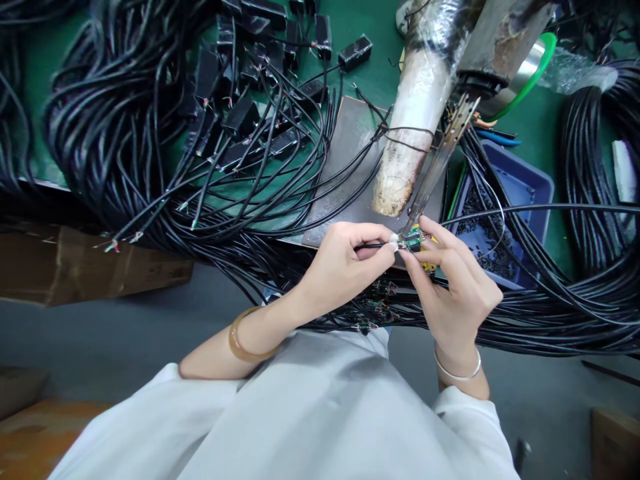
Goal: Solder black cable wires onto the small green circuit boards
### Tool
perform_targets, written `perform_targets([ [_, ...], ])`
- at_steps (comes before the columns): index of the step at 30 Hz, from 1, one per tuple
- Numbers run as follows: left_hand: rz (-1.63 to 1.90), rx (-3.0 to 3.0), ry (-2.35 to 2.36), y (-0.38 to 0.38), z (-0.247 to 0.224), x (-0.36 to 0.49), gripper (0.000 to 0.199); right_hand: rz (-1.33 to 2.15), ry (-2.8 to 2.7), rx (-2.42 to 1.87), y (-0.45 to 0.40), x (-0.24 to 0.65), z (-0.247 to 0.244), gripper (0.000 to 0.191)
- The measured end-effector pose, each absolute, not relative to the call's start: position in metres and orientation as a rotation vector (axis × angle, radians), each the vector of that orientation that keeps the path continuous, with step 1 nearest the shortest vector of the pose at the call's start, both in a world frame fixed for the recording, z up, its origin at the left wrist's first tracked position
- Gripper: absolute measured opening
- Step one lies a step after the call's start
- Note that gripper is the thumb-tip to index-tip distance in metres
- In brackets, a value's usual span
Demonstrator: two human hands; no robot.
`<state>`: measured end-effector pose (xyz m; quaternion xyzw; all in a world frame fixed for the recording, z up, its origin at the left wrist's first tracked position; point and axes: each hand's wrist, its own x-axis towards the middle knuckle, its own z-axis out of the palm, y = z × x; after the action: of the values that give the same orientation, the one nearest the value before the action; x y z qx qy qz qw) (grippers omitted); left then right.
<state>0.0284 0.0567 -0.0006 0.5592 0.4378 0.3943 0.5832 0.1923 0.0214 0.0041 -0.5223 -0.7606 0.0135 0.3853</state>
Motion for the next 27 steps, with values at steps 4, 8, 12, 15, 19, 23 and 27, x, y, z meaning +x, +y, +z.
perform_targets([
  [4,0.909,1.306,1.010,0.057,0.003,0.027,0.017,0.003,-1.952,-1.343,0.020,0.192,0.007,0.016],
  [8,0.881,1.260,0.995,0.059,0.003,0.026,0.018,-0.008,-1.972,-1.348,0.017,0.192,0.008,0.018],
  [12,0.821,1.220,0.990,0.060,0.000,0.024,0.020,-0.041,-2.033,-1.363,0.016,0.192,0.007,0.020],
  [15,0.801,1.223,0.996,0.061,-0.003,0.024,0.020,-0.070,-2.051,-1.376,0.016,0.193,0.005,0.020],
  [19,0.841,1.189,1.019,0.058,-0.005,0.026,0.013,-0.098,-2.014,-1.376,0.016,0.192,0.003,0.021],
  [23,0.936,1.081,1.010,0.054,-0.008,0.026,0.014,-0.041,-1.969,-1.364,0.016,0.193,0.003,0.017],
  [27,0.905,1.049,0.927,0.053,-0.010,0.021,0.019,0.027,-1.931,-1.377,0.015,0.194,0.003,0.015],
])
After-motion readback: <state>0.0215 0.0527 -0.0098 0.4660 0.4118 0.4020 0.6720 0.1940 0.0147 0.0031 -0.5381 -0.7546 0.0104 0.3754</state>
